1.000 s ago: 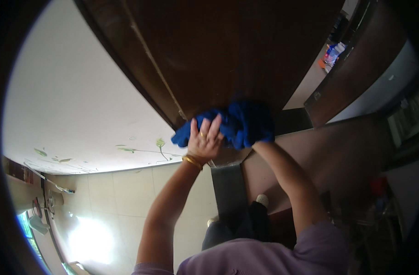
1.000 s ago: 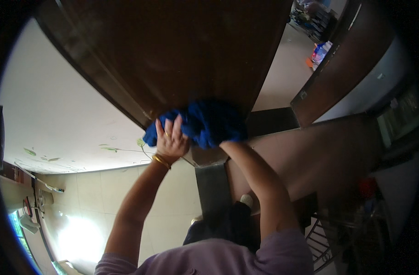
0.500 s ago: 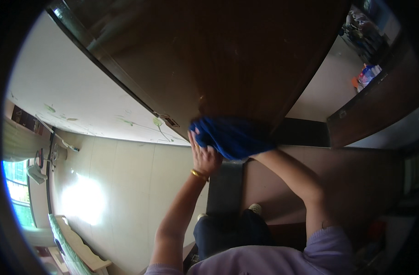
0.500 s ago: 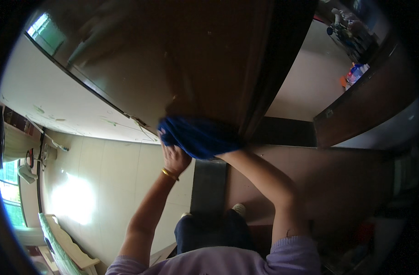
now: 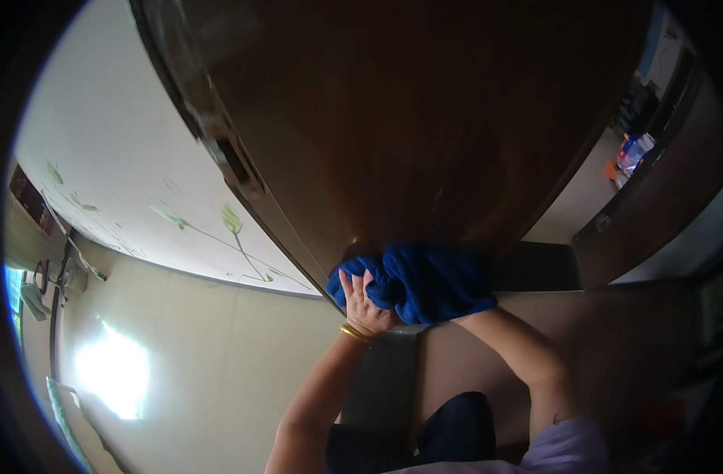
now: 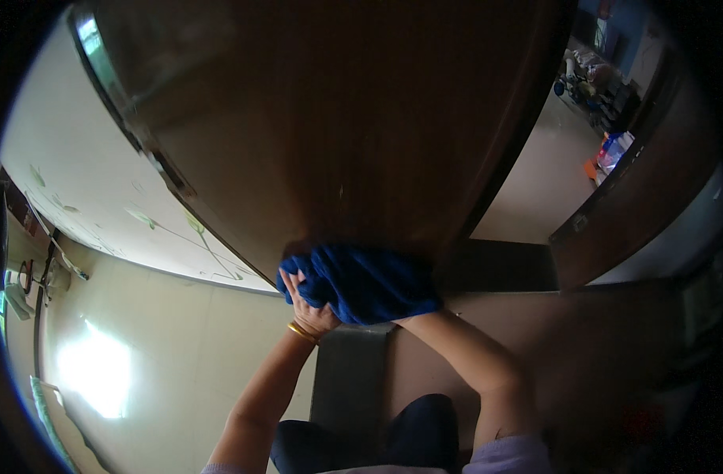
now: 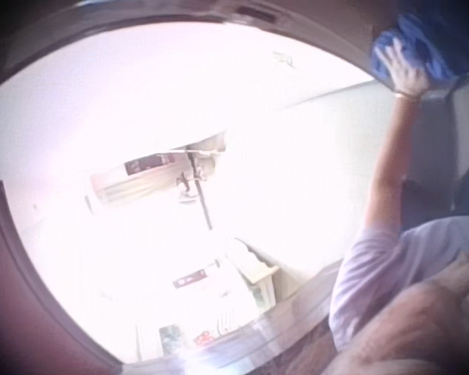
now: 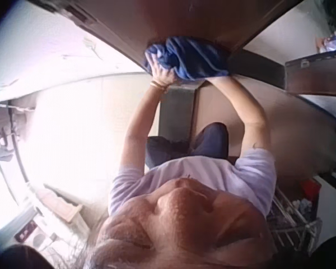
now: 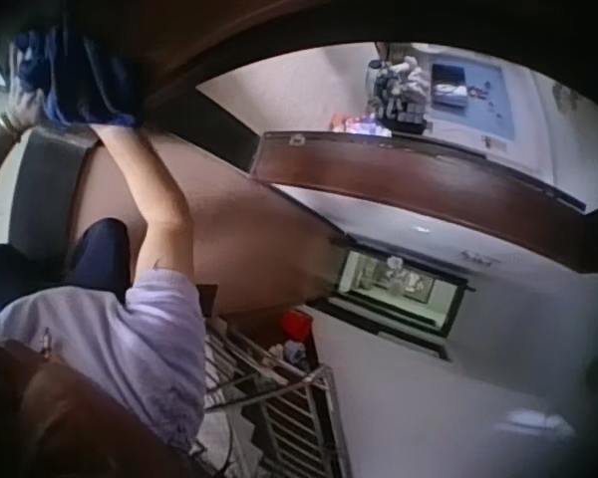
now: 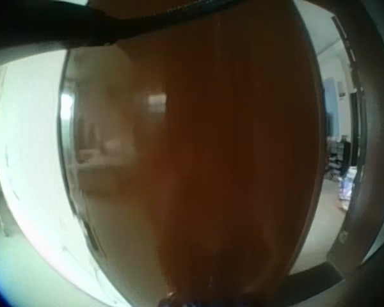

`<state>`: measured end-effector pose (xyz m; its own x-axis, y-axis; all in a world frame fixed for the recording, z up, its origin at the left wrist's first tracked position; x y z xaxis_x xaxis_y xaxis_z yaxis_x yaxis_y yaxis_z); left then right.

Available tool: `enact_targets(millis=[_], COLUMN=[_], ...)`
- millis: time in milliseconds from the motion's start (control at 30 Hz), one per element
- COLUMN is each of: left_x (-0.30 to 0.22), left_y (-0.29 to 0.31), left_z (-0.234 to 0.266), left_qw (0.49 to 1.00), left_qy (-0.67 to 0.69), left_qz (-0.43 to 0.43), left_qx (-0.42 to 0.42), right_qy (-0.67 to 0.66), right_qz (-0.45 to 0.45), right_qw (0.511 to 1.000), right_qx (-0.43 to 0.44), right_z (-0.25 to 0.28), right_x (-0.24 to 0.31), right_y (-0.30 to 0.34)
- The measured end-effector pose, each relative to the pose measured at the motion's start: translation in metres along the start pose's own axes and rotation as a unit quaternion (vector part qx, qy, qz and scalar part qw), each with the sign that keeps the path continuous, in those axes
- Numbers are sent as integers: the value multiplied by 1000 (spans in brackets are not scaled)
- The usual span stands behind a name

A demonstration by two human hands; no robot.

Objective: The person cleans a bedroom by wiping a laptop, a bed headboard, and a wardrobe with a blue cloth. They dip the cloth into a bucket of water to wet it before wiping the surfaces.

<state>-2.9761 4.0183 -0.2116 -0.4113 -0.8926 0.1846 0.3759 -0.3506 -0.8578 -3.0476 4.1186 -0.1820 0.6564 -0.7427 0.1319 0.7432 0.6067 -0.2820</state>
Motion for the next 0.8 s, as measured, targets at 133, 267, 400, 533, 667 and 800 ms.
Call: enact_targets(millis=[133,267,400,533,667,800], left_x=[-10,-7,32,52,57,56], left_y=[87,78,-26,-189,-217,-108], left_z=[-44,-39,8,82,114,58], left_qw=[993,997,996,965,943,978], left_qy=[-50,2,-70,-122,-163,-108], left_qz=[-14,-11,-56,-131,-166,-102], left_qx=[109,76,-17,-193,-236,-149], right_qy=[11,-101,-86,-13,-37,-70], right_qz=[7,-13,-7,-4,37,36], right_qw=[999,994,986,925,870,905], right_qx=[47,39,-142,-379,-489,-418], right_z=[-82,-92,27,171,219,128], right_x=[-8,-25,3,11,42,45], right_y=[30,30,-35,-76,-70,-36])
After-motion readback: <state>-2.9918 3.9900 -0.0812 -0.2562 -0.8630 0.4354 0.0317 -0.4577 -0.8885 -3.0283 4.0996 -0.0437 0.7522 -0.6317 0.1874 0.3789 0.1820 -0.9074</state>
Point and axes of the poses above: each hand's wrist, its own y-axis away from the middle knuckle, its own z-axis out of the back of the hand, x = y × z, the point moved 5 cm from there along -y, towards the middle knuckle, and after that the axes turned 13 degrees about -z, right-handed, at the moved point
